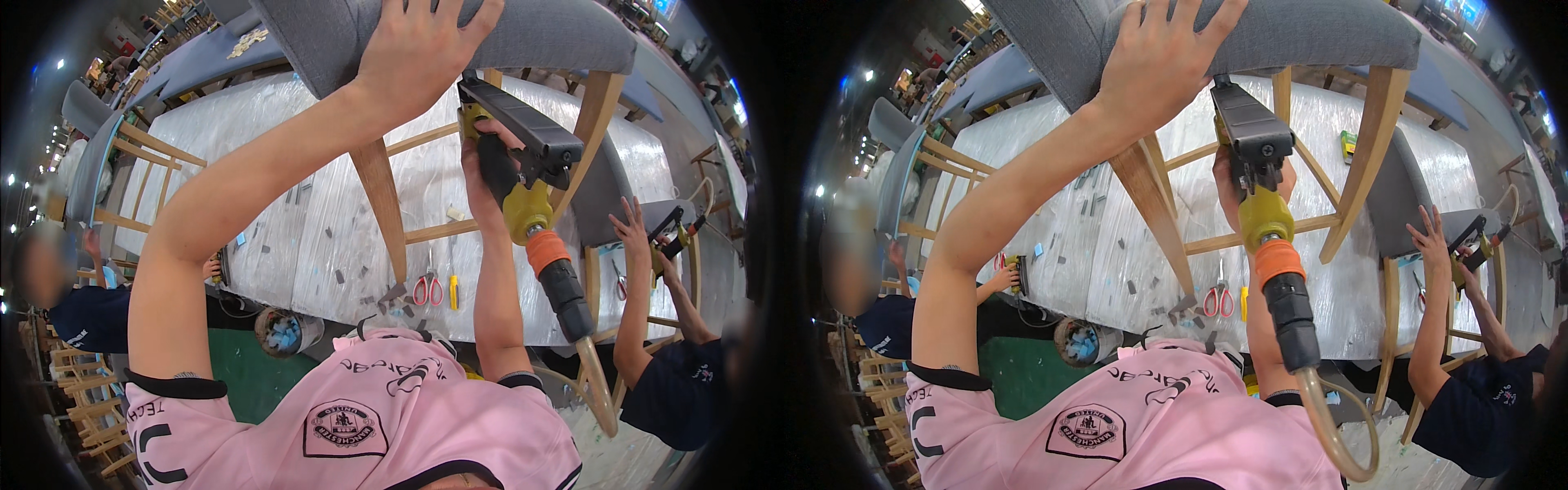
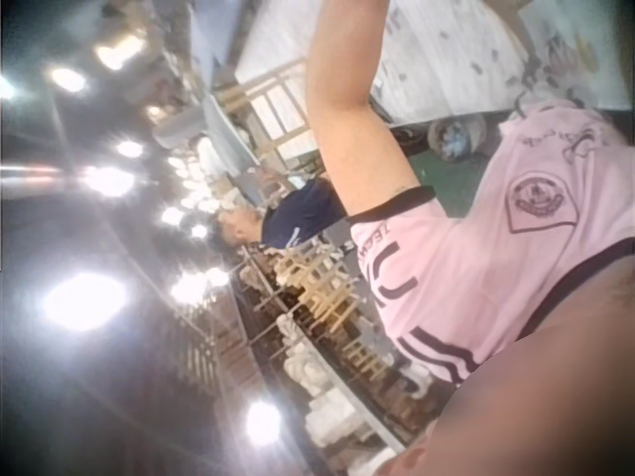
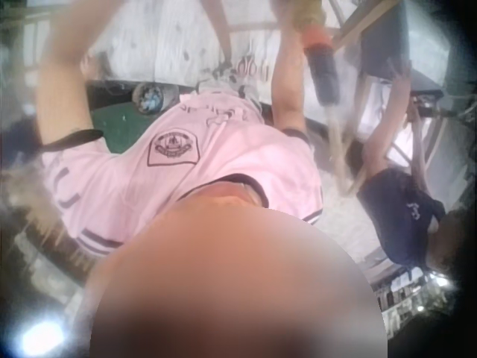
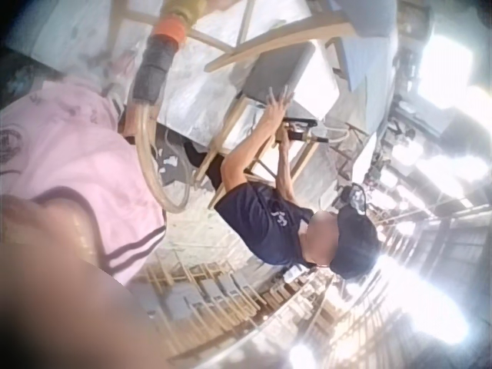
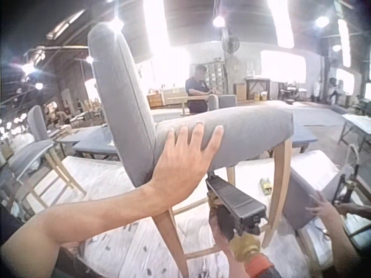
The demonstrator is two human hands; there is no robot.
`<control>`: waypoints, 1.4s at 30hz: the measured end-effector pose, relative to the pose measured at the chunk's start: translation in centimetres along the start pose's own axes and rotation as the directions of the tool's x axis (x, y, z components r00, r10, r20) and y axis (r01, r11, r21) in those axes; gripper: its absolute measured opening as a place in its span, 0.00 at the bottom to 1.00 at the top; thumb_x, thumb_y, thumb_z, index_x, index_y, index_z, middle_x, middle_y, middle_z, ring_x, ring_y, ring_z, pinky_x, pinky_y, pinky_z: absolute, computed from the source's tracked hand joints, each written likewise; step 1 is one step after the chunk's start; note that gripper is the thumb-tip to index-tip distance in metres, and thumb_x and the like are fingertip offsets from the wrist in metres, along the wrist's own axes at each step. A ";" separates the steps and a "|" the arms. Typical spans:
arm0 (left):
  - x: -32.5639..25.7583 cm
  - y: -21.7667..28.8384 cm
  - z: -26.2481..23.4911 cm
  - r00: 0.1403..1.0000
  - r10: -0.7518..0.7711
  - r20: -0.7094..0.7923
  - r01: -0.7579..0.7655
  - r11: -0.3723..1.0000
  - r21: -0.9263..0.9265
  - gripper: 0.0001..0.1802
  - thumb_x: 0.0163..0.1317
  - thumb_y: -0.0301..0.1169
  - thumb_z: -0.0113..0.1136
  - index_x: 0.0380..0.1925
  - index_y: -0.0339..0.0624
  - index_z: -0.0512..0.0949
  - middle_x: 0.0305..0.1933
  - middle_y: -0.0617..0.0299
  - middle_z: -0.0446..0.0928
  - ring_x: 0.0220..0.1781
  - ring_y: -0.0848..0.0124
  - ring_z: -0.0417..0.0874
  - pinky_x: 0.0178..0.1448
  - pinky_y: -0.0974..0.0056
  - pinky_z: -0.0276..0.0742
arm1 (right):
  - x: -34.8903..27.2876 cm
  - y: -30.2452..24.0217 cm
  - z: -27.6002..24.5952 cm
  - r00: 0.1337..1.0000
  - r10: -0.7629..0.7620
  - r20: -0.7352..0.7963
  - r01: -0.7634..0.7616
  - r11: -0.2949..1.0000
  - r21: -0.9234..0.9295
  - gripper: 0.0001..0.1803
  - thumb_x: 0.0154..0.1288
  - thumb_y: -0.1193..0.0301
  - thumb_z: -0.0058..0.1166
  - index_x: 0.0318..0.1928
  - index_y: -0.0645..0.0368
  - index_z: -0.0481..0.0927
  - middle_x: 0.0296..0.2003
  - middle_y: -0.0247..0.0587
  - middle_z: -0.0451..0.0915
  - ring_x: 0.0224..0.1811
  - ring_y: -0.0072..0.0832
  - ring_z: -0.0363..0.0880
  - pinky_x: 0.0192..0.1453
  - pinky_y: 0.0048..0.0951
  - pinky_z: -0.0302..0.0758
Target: The person upholsters a wooden chair by stretching gray fabric over the seat, trimming excess with scissors, tucking edges with a flat tool, and securing the fabric using a pneumatic staple gun. The process is repeated around the seat perimeter.
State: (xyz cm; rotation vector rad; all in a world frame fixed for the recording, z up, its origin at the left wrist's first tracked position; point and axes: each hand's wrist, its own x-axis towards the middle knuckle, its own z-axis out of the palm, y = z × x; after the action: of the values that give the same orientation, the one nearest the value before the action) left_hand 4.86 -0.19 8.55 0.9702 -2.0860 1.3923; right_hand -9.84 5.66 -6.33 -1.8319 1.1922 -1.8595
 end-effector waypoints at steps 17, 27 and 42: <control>6.8 -10.0 -4.1 0.566 0.337 0.752 0.264 0.791 -0.552 0.54 0.53 0.54 0.76 0.67 0.24 0.64 0.56 0.30 0.80 0.58 0.46 0.85 0.61 0.53 0.81 | 2.0 -0.5 -0.8 0.990 -0.119 0.070 0.124 0.990 -0.074 0.19 0.65 0.80 0.63 0.56 0.54 0.81 0.51 0.37 0.83 0.56 0.27 0.80 0.65 0.31 0.73; -1.3 -4.1 0.4 0.990 0.017 0.138 0.022 0.960 -0.278 0.51 0.53 0.42 0.75 0.73 0.33 0.62 0.58 0.39 0.73 0.55 0.45 0.77 0.61 0.46 0.76 | 0.5 -0.3 1.8 0.969 -0.216 0.116 0.244 0.900 -0.361 0.17 0.64 0.77 0.65 0.54 0.58 0.82 0.49 0.43 0.85 0.53 0.32 0.83 0.63 0.35 0.76; -1.3 -1.7 -0.7 0.997 -0.037 0.064 0.037 0.999 0.004 0.33 0.63 0.30 0.56 0.70 0.38 0.68 0.56 0.44 0.74 0.54 0.50 0.78 0.59 0.48 0.76 | 0.3 -2.8 1.8 0.998 -0.022 0.053 0.025 0.998 -0.049 0.14 0.65 0.76 0.65 0.50 0.53 0.81 0.48 0.40 0.82 0.51 0.32 0.82 0.59 0.35 0.77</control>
State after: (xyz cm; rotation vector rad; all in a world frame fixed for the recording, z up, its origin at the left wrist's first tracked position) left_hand 6.97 0.47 8.95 1.0624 -2.1023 1.3632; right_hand -7.26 6.50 -4.41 -1.9167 1.2149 -1.7980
